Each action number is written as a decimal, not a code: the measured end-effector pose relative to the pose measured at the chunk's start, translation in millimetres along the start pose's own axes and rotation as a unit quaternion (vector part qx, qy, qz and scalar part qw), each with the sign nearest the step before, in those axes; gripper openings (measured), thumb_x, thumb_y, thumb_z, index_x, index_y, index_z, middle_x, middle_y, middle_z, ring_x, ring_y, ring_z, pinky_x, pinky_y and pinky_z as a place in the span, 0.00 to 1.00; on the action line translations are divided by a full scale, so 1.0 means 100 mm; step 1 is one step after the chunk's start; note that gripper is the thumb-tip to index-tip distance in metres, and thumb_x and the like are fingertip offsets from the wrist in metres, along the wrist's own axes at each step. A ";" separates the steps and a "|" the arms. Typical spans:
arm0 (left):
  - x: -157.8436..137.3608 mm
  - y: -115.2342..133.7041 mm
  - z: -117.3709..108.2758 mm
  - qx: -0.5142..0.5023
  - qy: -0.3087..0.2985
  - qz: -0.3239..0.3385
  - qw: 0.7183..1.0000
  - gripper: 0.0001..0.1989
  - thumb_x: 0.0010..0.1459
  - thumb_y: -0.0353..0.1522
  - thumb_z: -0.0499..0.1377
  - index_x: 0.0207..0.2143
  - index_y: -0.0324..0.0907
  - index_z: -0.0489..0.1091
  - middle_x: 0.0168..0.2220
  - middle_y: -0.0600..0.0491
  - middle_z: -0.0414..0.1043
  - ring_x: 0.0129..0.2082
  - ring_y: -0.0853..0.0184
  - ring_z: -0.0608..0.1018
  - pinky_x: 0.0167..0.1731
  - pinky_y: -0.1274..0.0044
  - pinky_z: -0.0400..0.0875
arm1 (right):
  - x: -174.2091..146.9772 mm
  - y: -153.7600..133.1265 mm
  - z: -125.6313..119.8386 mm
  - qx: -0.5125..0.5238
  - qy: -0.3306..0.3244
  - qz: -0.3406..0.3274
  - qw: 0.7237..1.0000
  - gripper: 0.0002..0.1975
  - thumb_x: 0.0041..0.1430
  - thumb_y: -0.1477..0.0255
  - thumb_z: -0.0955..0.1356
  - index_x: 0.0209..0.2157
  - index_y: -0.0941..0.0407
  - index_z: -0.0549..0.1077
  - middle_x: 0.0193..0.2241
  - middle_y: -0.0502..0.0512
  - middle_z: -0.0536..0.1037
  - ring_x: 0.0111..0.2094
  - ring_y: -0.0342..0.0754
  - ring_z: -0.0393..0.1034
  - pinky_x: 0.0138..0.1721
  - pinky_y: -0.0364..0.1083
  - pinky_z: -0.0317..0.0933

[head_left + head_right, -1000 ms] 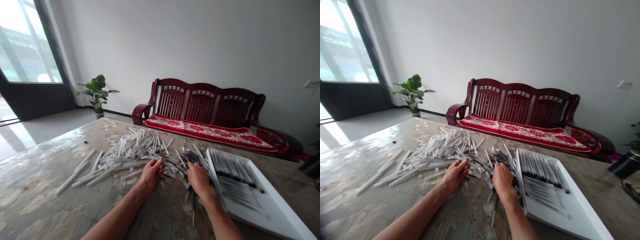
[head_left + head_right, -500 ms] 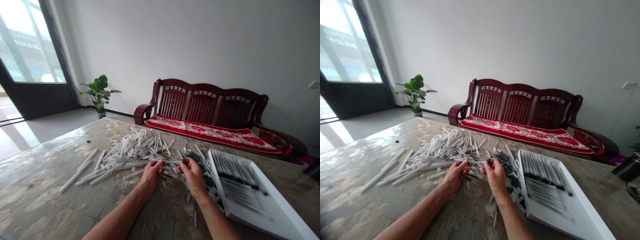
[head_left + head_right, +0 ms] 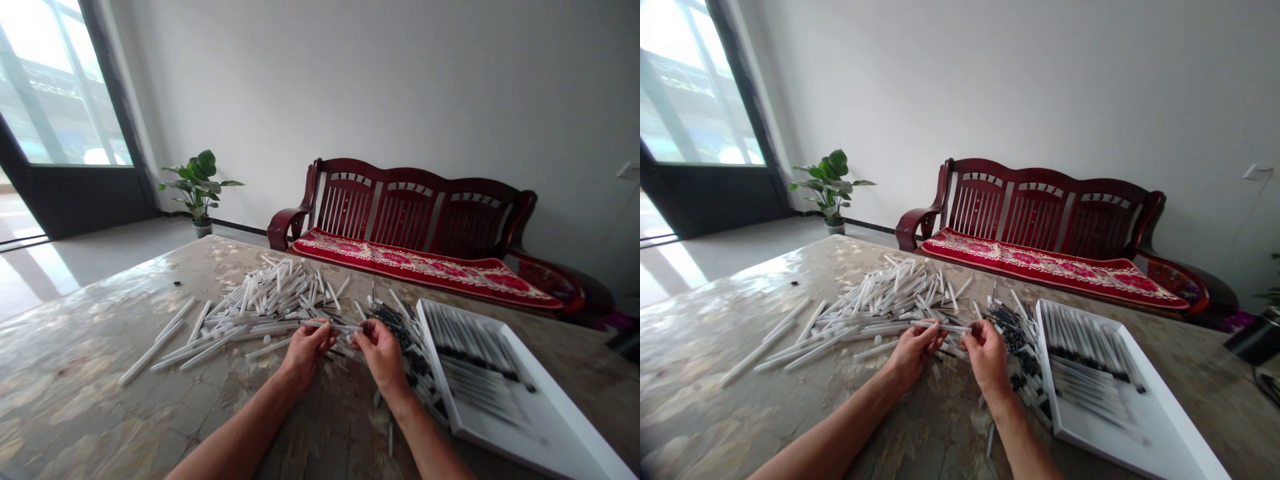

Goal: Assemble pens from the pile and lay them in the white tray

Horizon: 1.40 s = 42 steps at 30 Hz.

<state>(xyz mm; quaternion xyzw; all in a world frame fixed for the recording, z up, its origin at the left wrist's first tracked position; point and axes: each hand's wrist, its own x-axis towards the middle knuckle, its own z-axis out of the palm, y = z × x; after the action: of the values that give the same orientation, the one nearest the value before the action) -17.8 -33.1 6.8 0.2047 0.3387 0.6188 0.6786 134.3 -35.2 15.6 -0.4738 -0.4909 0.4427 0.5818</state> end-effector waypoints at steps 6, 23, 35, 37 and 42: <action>-0.07 -0.01 -0.01 0.040 -0.013 0.054 0.998 0.19 0.35 0.35 0.75 0.29 0.37 0.73 0.26 0.53 0.79 0.26 0.69 0.79 0.29 0.80 0.75 | -0.05 -0.05 -0.01 0.013 -0.003 0.063 0.998 0.19 0.38 0.59 0.77 0.27 0.55 0.73 0.21 0.49 0.76 0.22 0.47 0.71 0.23 0.46 0.69; -0.10 -0.01 0.02 0.078 -0.026 0.071 0.994 0.19 0.34 0.36 0.75 0.28 0.38 0.74 0.25 0.53 0.79 0.26 0.68 0.80 0.28 0.80 0.74 | -0.10 -0.48 -0.08 -0.427 -0.086 -0.191 0.880 0.11 0.57 0.75 0.69 0.41 0.53 0.79 0.40 0.56 0.80 0.45 0.51 0.70 0.49 0.47 0.62; -0.08 0.04 -0.04 0.176 -0.052 0.051 0.982 0.31 0.36 0.39 0.74 0.44 0.41 0.72 0.37 0.50 0.80 0.28 0.66 0.80 0.25 0.78 0.73 | 0.05 -0.94 -0.69 -0.621 -0.181 -0.038 0.762 0.09 0.57 0.74 0.67 0.37 0.54 0.79 0.38 0.53 0.81 0.41 0.47 0.72 0.40 0.41 0.57; -0.05 0.06 -0.07 0.181 -0.027 0.069 0.981 0.30 0.35 0.42 0.73 0.42 0.40 0.72 0.36 0.50 0.80 0.27 0.67 0.79 0.24 0.78 0.72 | 0.04 -1.00 -1.04 -0.632 -0.190 -0.007 0.752 0.08 0.54 0.75 0.67 0.35 0.54 0.79 0.36 0.53 0.81 0.39 0.48 0.72 0.38 0.42 0.56; -0.01 0.07 -0.09 0.177 0.015 0.076 0.981 0.29 0.33 0.45 0.73 0.37 0.39 0.74 0.31 0.52 0.78 0.25 0.69 0.77 0.22 0.80 0.69 | -0.24 -1.01 -1.98 -0.675 -0.142 0.047 0.722 0.09 0.51 0.77 0.66 0.32 0.54 0.78 0.34 0.54 0.81 0.37 0.49 0.73 0.36 0.42 0.55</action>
<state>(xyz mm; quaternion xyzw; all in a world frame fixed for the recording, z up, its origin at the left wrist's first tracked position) -28.5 -34.4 5.8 0.3375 0.4365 0.6017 0.5775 332.4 -98.3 98.0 -0.6955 -0.7136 0.0830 0.0096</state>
